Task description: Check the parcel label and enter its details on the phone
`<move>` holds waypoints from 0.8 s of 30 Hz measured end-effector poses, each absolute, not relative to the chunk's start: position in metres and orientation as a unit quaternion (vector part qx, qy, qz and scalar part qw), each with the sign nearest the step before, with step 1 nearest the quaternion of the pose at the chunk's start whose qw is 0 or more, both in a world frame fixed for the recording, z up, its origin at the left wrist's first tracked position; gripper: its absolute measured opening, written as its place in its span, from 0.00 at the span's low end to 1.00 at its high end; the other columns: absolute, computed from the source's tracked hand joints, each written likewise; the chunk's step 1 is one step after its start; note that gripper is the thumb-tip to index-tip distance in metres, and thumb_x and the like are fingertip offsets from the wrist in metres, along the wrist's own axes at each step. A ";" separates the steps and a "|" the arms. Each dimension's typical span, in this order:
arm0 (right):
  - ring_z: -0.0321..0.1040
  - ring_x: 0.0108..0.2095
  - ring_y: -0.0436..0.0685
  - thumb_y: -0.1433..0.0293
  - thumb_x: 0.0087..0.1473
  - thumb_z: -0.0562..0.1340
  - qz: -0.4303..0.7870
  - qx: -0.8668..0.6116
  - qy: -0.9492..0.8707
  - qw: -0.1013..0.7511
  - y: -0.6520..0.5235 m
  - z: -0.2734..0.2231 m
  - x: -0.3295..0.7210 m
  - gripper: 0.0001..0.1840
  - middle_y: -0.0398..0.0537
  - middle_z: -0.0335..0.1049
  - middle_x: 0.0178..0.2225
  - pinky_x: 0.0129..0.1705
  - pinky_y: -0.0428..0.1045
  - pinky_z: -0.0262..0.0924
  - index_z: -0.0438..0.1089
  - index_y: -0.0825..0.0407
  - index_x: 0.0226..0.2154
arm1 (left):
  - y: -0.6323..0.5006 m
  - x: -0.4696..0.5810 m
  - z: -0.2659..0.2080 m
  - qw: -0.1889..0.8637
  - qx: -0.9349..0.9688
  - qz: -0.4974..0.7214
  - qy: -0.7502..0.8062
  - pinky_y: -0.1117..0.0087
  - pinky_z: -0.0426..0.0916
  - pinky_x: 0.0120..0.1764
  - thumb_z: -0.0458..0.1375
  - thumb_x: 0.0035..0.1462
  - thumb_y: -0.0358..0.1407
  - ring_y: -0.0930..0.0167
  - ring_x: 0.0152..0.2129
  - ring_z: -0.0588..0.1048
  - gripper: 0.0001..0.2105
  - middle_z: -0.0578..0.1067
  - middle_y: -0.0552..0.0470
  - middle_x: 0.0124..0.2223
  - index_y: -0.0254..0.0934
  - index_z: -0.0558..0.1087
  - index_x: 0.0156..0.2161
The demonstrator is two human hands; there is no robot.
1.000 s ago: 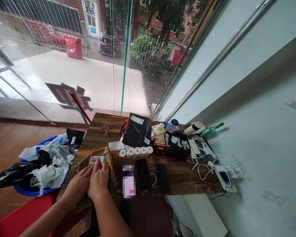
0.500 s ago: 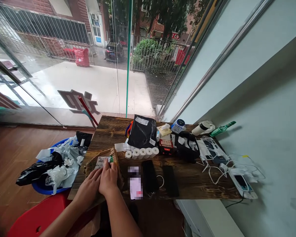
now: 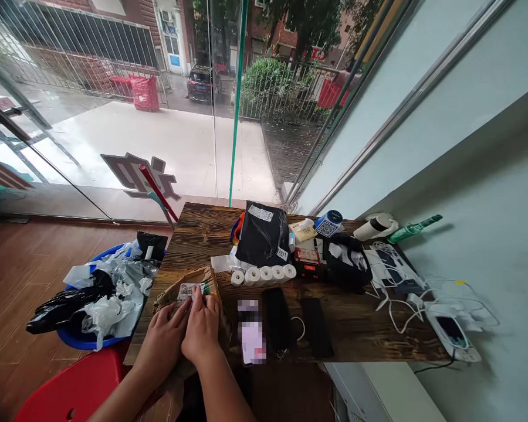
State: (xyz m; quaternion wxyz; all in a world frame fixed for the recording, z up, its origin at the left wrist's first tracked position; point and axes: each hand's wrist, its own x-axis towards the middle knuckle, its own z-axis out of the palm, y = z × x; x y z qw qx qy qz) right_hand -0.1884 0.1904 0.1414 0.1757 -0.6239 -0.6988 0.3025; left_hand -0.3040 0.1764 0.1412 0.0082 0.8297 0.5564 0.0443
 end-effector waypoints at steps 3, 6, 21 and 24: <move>0.54 0.54 0.66 0.77 0.45 0.58 0.293 -0.632 -0.696 0.177 0.189 0.140 -0.190 0.48 0.47 0.56 0.62 0.57 0.58 0.49 0.36 0.57 0.65 | 0.178 -0.305 0.140 0.008 0.833 0.050 0.551 0.56 0.68 0.46 0.57 0.50 0.28 0.58 0.45 0.70 0.23 0.72 0.55 0.55 0.45 0.70 0.53; 0.54 0.54 0.65 0.78 0.41 0.59 0.292 -0.633 -0.700 0.158 0.189 0.140 -0.191 0.49 0.51 0.58 0.61 0.58 0.58 0.50 0.40 0.59 0.64 | 0.180 -0.310 0.132 0.005 0.847 0.066 0.528 0.60 0.66 0.49 0.58 0.50 0.29 0.61 0.49 0.68 0.24 0.72 0.54 0.56 0.42 0.69 0.54; 0.55 0.50 0.68 0.64 0.47 0.58 0.273 -0.520 -0.809 0.023 0.207 0.140 -0.166 0.39 0.51 0.48 0.65 0.53 0.62 0.53 0.51 0.55 0.62 | 0.180 -0.322 0.100 -0.101 0.878 0.094 0.458 0.65 0.65 0.49 0.52 0.49 0.32 0.63 0.50 0.69 0.22 0.74 0.42 0.52 0.28 0.70 0.51; 0.55 0.49 0.69 0.62 0.50 0.56 0.266 -0.496 -0.826 -0.013 0.208 0.133 -0.163 0.40 0.55 0.44 0.66 0.52 0.63 0.54 0.49 0.61 0.62 | 0.174 -0.319 0.093 -0.079 0.859 0.100 0.496 0.64 0.63 0.49 0.49 0.57 0.38 0.64 0.49 0.68 0.19 0.75 0.43 0.50 0.29 0.72 0.49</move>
